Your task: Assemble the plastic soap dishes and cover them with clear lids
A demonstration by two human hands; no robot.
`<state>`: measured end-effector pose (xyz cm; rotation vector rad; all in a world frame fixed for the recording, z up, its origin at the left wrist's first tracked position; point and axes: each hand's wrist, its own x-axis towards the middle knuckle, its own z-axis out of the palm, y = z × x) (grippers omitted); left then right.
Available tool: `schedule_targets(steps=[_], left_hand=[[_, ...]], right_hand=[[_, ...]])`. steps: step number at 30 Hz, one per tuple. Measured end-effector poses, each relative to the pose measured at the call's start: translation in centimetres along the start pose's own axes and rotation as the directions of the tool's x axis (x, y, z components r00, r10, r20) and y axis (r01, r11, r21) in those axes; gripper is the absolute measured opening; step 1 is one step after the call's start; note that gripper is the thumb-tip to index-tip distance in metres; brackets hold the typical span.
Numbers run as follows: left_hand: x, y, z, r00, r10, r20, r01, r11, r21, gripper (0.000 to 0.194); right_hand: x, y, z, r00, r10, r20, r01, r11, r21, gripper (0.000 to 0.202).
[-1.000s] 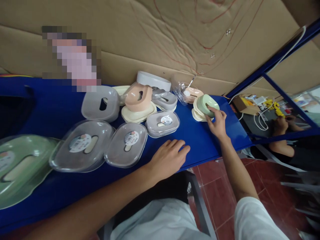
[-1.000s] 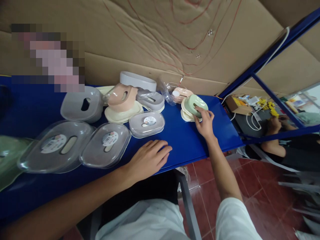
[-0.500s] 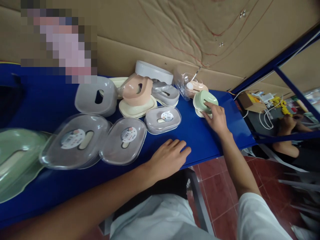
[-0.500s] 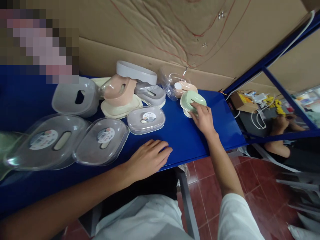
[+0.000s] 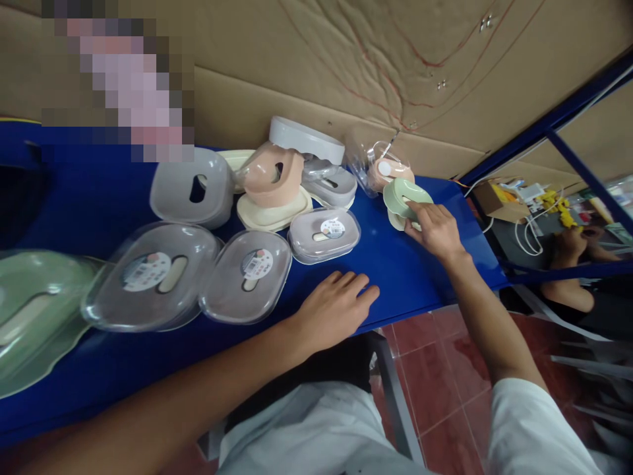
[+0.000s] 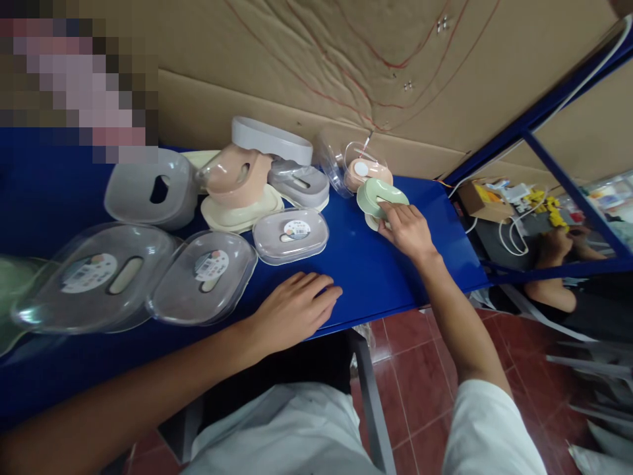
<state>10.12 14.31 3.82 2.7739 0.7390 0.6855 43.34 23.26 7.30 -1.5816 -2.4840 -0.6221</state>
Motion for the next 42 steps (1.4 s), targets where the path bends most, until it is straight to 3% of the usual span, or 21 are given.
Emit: schedule_targets(steps=[4,7,11,14,16,19,22,25,28,30,33,35,38,42], left_hand=[[0.3,0.0,-0.5,0.987,-0.042,-0.153,0.035,0.998,-0.042,0.031],[0.4,0.0,-0.7,0.961,-0.044,-0.271,0.032,0.998,-0.051,0.041],[0.2,-0.2,-0.3,0.975,-0.022,-0.223,0.024,1.000,0.005,0.034],[0.0,-0.4,0.1,0.991,-0.015,-0.130,0.019,0.999,0.032,0.017],[0.0,-0.6,0.1,0.995,-0.010,-0.102,0.015,0.999,0.048,0.012],[0.1,-0.8,-0.1,0.994,0.009,-0.106,0.000,0.997,0.079,0.009],[0.2,-1.0,-0.4,0.991,-0.007,-0.133,0.019,0.996,0.091,0.014],[0.3,-1.2,-0.5,0.989,-0.029,-0.147,0.043,0.995,0.088,0.024],[0.3,-1.2,-0.6,0.985,-0.063,-0.160,0.070,0.997,0.035,0.025],[0.3,-1.0,-0.6,0.980,-0.100,-0.172,0.094,0.995,-0.041,0.025],[0.1,-0.5,-0.5,0.978,-0.151,-0.143,0.128,0.979,-0.158,0.033],[0.0,-0.2,-0.2,0.979,-0.177,-0.104,0.154,0.967,-0.202,0.044],[-0.2,-0.1,0.2,0.972,-0.219,-0.087,0.190,0.946,-0.262,0.067],[-0.2,-0.5,0.6,0.961,-0.265,-0.084,0.218,0.906,-0.363,0.101]], right_hand=[[-2.9,-3.3,-2.7,0.991,-0.017,-0.132,0.023,0.999,0.043,0.042],[-5.9,-7.3,-4.6,0.984,-0.137,-0.118,0.153,0.978,0.141,0.050],[-8.3,-11.0,-5.5,0.968,-0.245,-0.046,0.247,0.918,0.310,0.051],[-7.7,-10.2,-4.9,0.978,-0.202,-0.041,0.198,0.868,0.456,0.040],[-6.0,-8.3,-4.0,0.996,-0.031,-0.084,0.068,0.872,0.484,0.033],[-2.1,-4.5,-1.7,0.966,0.231,-0.117,-0.170,0.906,0.387,0.037],[2.1,-1.4,1.0,0.963,0.271,0.002,-0.261,0.925,0.278,0.046],[3.9,-0.4,2.0,0.957,0.290,0.027,-0.286,0.921,0.265,0.031],[2.1,-1.4,0.4,0.917,0.379,-0.123,-0.290,0.847,0.446,0.027],[-0.5,-2.8,-1.3,0.858,0.486,-0.166,-0.280,0.713,0.643,0.029],[-4.7,-4.9,-2.9,0.801,0.598,-0.005,-0.308,0.420,0.854,0.033],[-6.6,-6.0,-3.0,0.810,0.571,0.136,-0.371,0.317,0.873,0.038],[-7.6,-7.3,-2.6,0.839,0.486,0.244,-0.443,0.350,0.826,0.041],[-7.0,-9.0,-3.6,0.855,0.447,0.264,-0.459,0.414,0.786,0.039]])
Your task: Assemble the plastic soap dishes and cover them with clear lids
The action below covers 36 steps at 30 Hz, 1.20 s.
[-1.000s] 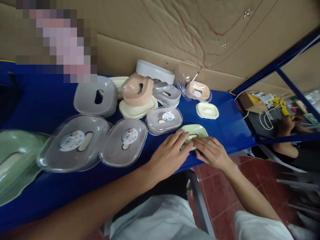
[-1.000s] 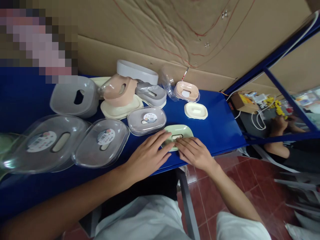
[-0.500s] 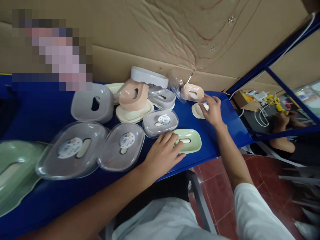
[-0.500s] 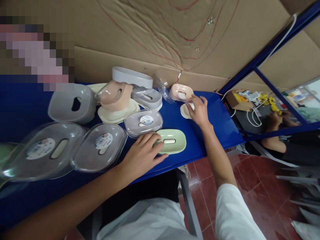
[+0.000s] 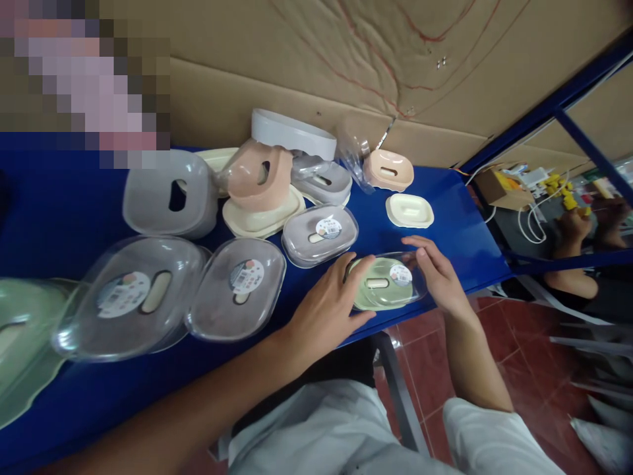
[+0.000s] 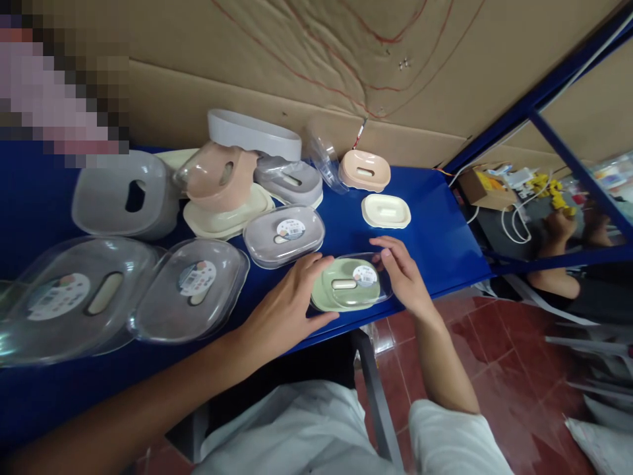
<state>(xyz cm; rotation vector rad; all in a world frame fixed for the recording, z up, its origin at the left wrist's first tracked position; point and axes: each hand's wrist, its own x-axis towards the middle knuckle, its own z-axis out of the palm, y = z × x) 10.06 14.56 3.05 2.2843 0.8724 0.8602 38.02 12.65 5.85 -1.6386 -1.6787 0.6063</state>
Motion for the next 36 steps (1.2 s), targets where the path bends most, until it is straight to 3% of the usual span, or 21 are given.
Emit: schedule_targets(steps=[3,8,15,24,26,28,31,33,36], left_hand=[[0.3,-0.3,-0.1,1.000,-0.020,0.009,0.021,0.999,-0.046,0.114],[0.5,-0.4,-0.2,1.000,0.020,-0.008,-0.021,0.996,-0.092,0.120],[0.8,-0.7,-0.3,0.999,0.023,0.032,-0.021,0.998,-0.056,0.104],[0.5,-0.6,-0.3,0.994,0.096,0.048,-0.100,0.992,0.075,0.082],[0.5,-0.4,-0.4,0.990,0.140,0.032,-0.143,0.977,0.157,0.072],[0.4,0.1,-0.7,0.984,0.175,0.015,-0.173,0.953,0.250,0.062],[0.1,0.9,-1.4,0.983,0.182,-0.023,-0.158,0.907,0.390,0.053],[-0.3,1.4,-1.6,0.989,0.129,-0.073,-0.083,0.889,0.451,0.053],[-0.7,1.7,-1.5,0.989,0.042,-0.139,0.030,0.879,0.476,0.056]], right_hand=[[-1.0,-1.8,0.3,0.985,-0.122,0.122,0.131,0.989,-0.065,0.046],[-2.6,-2.7,0.9,0.897,-0.293,0.332,0.376,0.900,-0.222,0.066],[-3.3,-0.9,2.5,0.875,-0.433,0.218,0.484,0.805,-0.343,0.074],[-3.5,-0.6,1.8,0.865,-0.429,0.261,0.491,0.831,-0.260,0.066],[-2.8,-0.1,1.2,0.893,-0.370,0.258,0.421,0.889,-0.182,0.068],[-1.5,1.1,0.4,0.940,-0.297,0.168,0.324,0.932,-0.164,0.070],[1.2,4.2,-0.9,0.972,-0.235,0.007,0.221,0.904,-0.366,0.062],[2.7,6.4,-1.8,0.974,-0.227,-0.015,0.184,0.826,-0.532,0.063],[3.2,8.5,-2.9,0.966,-0.257,-0.030,0.177,0.740,-0.648,0.059]])
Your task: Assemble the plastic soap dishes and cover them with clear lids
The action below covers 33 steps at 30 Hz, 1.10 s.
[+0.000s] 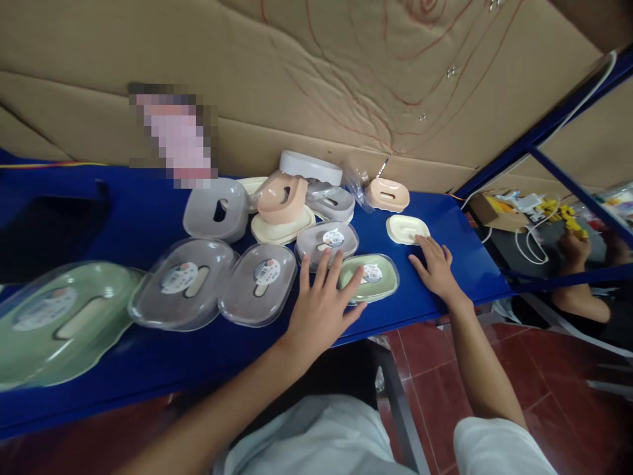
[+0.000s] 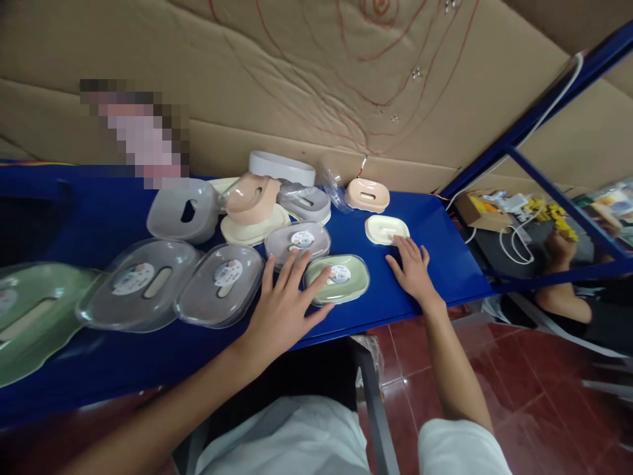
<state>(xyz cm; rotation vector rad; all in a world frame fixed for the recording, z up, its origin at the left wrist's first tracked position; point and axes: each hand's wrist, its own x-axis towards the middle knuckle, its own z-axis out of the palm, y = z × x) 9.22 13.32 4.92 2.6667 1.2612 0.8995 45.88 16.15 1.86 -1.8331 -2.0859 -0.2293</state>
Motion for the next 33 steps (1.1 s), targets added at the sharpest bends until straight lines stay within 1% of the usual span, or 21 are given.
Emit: schedule_targets(steps=[3,6,9,11,13,15,17,18,19,21,23,24,26,27,29,30,32,33], left_hand=[[0.4,0.6,0.5,1.000,-0.021,0.008,0.021,0.999,0.040,0.055],[1.8,1.5,1.3,0.999,-0.005,0.039,0.002,0.996,0.084,0.055],[3.6,2.5,2.7,0.997,0.018,0.078,-0.026,0.994,0.102,0.057],[5.0,3.2,3.7,0.995,0.022,0.097,-0.032,0.994,0.105,0.058],[6.2,3.9,4.7,0.993,0.015,0.117,-0.028,0.994,0.105,0.061],[7.0,4.6,5.2,0.993,0.005,0.122,-0.016,0.996,0.090,0.067],[6.9,5.0,5.0,0.994,0.039,0.099,-0.045,0.997,0.056,0.072],[6.4,5.1,4.5,0.993,0.084,0.083,-0.087,0.996,0.033,0.071],[5.5,4.9,3.8,0.989,0.135,0.067,-0.136,0.991,0.007,0.066],[3.0,4.2,2.2,0.973,0.224,0.057,-0.222,0.974,-0.049,0.053],[-0.3,3.0,0.4,0.983,0.170,0.072,-0.165,0.984,-0.070,0.049],[-2.0,2.4,-0.5,0.991,0.110,0.075,-0.106,0.993,-0.053,0.046],[-5.1,1.3,-1.7,0.994,0.025,0.108,-0.024,1.000,-0.017,0.032],[-6.4,0.8,-2.2,0.994,-0.012,0.107,0.012,1.000,0.001,0.028],[-8.5,0.2,-2.6,0.996,-0.065,0.057,0.064,0.998,0.027,0.025],[-9.2,0.0,-2.7,0.997,-0.077,0.023,0.076,0.997,0.030,0.025],[-10.1,-0.3,-2.7,0.996,-0.075,-0.040,0.076,0.997,0.025,0.027],[-10.3,-0.4,-2.7,0.996,-0.066,-0.063,0.068,0.997,0.021,0.028]], right_hand=[[-2.4,0.2,-0.8,0.997,-0.049,-0.067,0.045,0.998,-0.050,0.041],[-6.5,-0.9,-2.4,0.989,-0.110,-0.098,0.105,0.993,-0.059,0.032],[-10.8,-2.6,-3.9,0.986,-0.125,-0.109,0.123,0.992,-0.028,0.038],[-13.0,-3.9,-4.6,0.987,-0.120,-0.103,0.122,0.992,0.009,0.044],[-14.1,-5.6,-5.1,0.990,-0.128,-0.067,0.132,0.990,0.053,0.047],[-14.0,-7.4,-5.3,0.987,-0.162,-0.010,0.162,0.980,0.114,0.048],[-13.0,-9.2,-5.1,0.976,-0.218,0.019,0.211,0.960,0.182,0.047],[-12.1,-9.9,-4.8,0.968,-0.250,0.018,0.240,0.947,0.213,0.046],[-11.1,-10.6,-4.6,0.960,-0.281,0.006,0.271,0.931,0.244,0.044],[-8.9,-11.9,-4.1,0.936,-0.351,-0.003,0.334,0.889,0.314,0.042],[-6.6,-13.0,-3.7,0.915,-0.404,-0.001,0.371,0.841,0.394,0.043],[-5.4,-13.6,-3.6,0.908,-0.420,-0.001,0.381,0.822,0.423,0.043],[-2.6,-14.7,-3.5,0.893,-0.451,-0.012,0.409,0.799,0.441,0.043],[-1.0,-15.1,-3.6,0.884,-0.467,-0.018,0.429,0.795,0.429,0.042],[2.9,-14.9,-3.7,0.873,-0.488,0.003,0.452,0.812,0.368,0.040],[5.2,-14.3,-3.7,0.885,-0.464,0.033,0.431,0.845,0.317,0.040],[10.1,-12.2,-3.5,0.938,-0.336,0.091,0.315,0.931,0.186,0.039],[12.5,-10.8,-3.3,0.960,-0.267,0.087,0.253,0.956,0.146,0.037]])
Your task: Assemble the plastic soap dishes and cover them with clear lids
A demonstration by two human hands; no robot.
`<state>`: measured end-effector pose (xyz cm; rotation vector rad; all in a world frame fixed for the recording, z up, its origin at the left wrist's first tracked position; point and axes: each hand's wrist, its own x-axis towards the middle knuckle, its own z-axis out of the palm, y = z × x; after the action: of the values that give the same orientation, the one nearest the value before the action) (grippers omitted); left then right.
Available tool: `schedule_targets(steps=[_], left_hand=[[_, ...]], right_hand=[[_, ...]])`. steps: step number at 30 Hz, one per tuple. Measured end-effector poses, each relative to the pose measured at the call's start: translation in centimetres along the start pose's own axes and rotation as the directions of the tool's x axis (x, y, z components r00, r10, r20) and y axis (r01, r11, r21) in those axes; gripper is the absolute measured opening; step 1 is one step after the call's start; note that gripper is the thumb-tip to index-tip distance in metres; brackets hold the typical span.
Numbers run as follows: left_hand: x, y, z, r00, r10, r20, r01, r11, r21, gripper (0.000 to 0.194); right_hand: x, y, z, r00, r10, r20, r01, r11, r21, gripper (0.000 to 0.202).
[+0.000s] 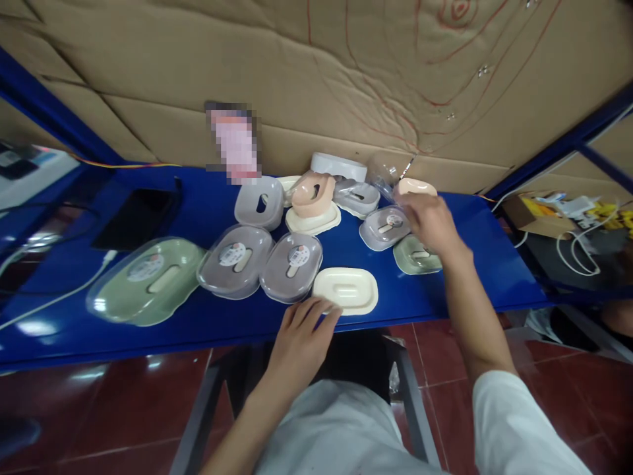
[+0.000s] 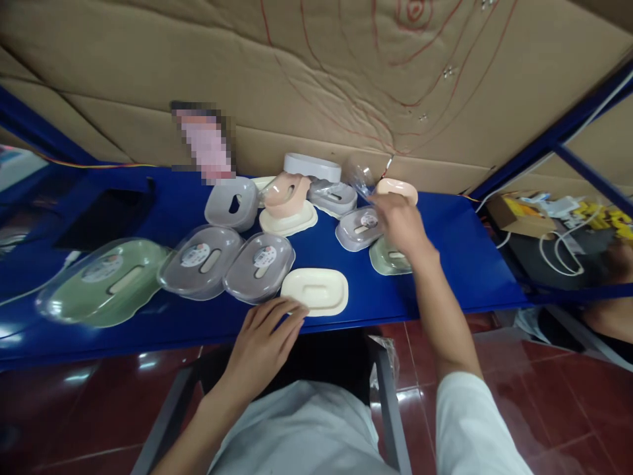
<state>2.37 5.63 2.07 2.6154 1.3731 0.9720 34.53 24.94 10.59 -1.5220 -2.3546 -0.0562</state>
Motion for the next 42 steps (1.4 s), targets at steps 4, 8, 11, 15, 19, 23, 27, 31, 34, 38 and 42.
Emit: schedule_targets(steps=[4,8,11,15,19,23,27,31,34,38,42], left_hand=[[0.0,-0.2,0.1,0.999,0.010,-0.031,-0.010,1.000,-0.028,0.025],[0.2,-0.1,0.5,0.996,-0.050,-0.080,0.043,0.995,-0.091,0.020],[0.3,0.0,1.1,0.992,-0.068,-0.108,0.053,0.989,-0.139,0.022],[0.8,0.2,1.7,0.989,-0.115,-0.087,0.100,0.982,-0.163,0.037],[1.4,0.1,1.6,0.978,-0.194,-0.075,0.169,0.952,-0.256,0.056],[1.2,-0.1,1.3,0.975,-0.216,-0.045,0.194,0.936,-0.293,0.076],[0.8,-0.3,1.2,0.982,-0.185,0.032,0.186,0.943,-0.275,0.075],[0.8,-0.5,1.3,0.989,-0.144,0.034,0.148,0.954,-0.262,0.068],[0.7,-0.5,1.5,0.989,-0.150,0.018,0.149,0.952,-0.267,0.061],[0.7,-0.4,1.7,0.986,-0.164,0.009,0.161,0.958,-0.239,0.045],[0.8,-0.3,1.7,0.987,-0.163,0.001,0.159,0.964,-0.213,0.038]], right_hand=[[5.1,7.2,0.2,0.987,0.153,0.039,-0.150,0.986,-0.072,0.035],[4.7,9.7,0.1,0.981,0.191,0.018,-0.188,0.977,-0.100,0.046],[1.3,8.0,-1.5,0.981,0.165,-0.104,-0.176,0.979,-0.104,0.041],[-5.5,0.9,-3.5,0.955,0.066,-0.291,-0.107,0.986,-0.128,0.033],[-11.2,-8.2,-2.7,0.949,-0.266,-0.167,0.241,0.958,-0.157,0.037],[-13.4,-12.7,0.2,0.936,-0.353,0.000,0.352,0.935,-0.046,0.046],[-13.5,-12.9,2.2,0.931,-0.363,0.027,0.363,0.932,0.009,0.045],[-13.3,-12.4,3.0,0.922,-0.374,0.096,0.368,0.926,0.080,0.047],[-13.5,-12.6,3.9,0.914,-0.383,0.132,0.371,0.923,0.105,0.051],[-13.7,-12.8,4.6,0.908,-0.408,0.099,0.397,0.910,0.119,0.058],[-11.2,-9.4,1.9,0.919,-0.392,-0.048,0.393,0.897,0.201,0.051]])
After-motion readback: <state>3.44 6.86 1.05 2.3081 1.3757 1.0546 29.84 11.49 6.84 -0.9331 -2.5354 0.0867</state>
